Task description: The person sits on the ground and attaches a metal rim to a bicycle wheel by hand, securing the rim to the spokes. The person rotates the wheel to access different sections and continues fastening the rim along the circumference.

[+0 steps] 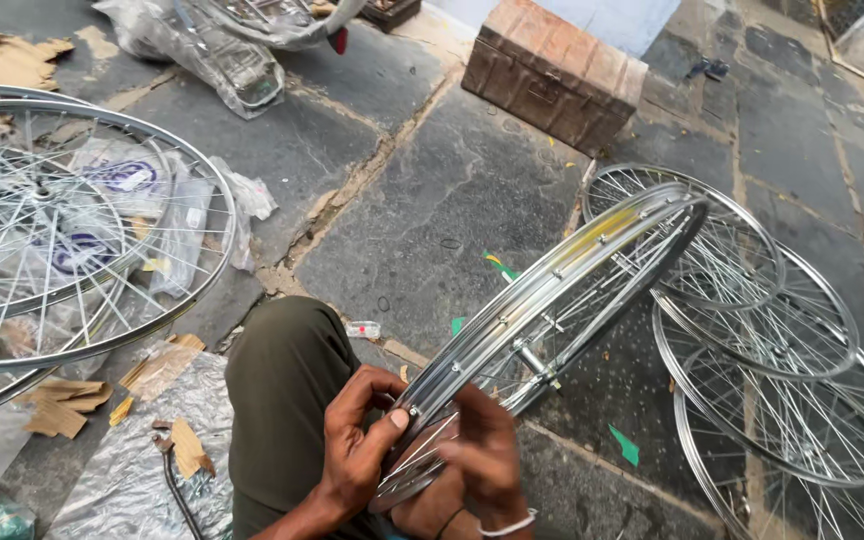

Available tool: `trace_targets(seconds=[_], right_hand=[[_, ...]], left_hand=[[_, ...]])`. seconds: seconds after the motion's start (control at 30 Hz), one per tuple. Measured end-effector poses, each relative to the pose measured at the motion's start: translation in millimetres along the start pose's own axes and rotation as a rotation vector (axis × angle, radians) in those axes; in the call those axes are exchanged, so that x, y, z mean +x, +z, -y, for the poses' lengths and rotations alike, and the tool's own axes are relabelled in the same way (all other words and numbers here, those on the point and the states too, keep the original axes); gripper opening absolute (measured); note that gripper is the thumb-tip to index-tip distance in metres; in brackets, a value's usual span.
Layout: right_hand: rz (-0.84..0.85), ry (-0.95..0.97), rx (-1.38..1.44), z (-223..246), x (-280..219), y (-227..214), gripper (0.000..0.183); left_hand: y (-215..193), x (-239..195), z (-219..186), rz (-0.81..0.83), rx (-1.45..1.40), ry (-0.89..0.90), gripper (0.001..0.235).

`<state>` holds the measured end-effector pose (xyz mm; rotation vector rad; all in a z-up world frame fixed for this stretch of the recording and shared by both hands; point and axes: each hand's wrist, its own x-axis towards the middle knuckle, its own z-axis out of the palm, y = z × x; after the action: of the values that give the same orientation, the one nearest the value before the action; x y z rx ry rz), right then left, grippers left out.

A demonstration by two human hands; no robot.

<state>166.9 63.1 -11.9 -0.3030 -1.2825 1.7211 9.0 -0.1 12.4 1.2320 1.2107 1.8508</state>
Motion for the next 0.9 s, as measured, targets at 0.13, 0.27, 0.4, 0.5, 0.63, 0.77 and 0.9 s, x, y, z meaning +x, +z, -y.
trace_targets(seconds=[0.13, 0.27, 0.4, 0.5, 0.63, 0.77, 0.9], right_hand=[[-0.187, -0.006, -0.360, -4.3, -9.5, 0.3, 0.035], [-0.132, 0.007, -0.545, -0.1, -0.7, 8.3, 0.055], [-0.084, -0.064, -0.424, 13.0, -7.0, 15.2, 0.048], [-0.124, -0.149, -0.817, 21.6, -7.3, 20.8, 0.026], [-0.308, -0.255, -0.928, 17.9, -6.9, 32.2, 0.019], [-0.658, -0.388, -1.039, 19.5, -5.0, 31.5, 0.028], [-0.540, 0.054, -0.678, 31.5, -9.5, 18.9, 0.027]], left_hand=[[-1.2, -8.8, 1.7, 0.006, -0.013, -0.008, 0.022], [-0.5, -2.3, 1.6, -0.002, -0.004, 0.004, 0.021], [-2.4, -4.5, -3.8, -0.012, 0.003, 0.003, 0.020], [2.4, 7.7, -18.0, -0.046, -0.089, -0.101, 0.020], [9.7, 39.0, -36.7, 0.033, 0.099, -0.068, 0.028], [19.8, 53.3, -35.5, 0.135, 0.172, -0.264, 0.047], [11.6, 23.2, -20.6, 0.119, 0.130, -0.284, 0.046]])
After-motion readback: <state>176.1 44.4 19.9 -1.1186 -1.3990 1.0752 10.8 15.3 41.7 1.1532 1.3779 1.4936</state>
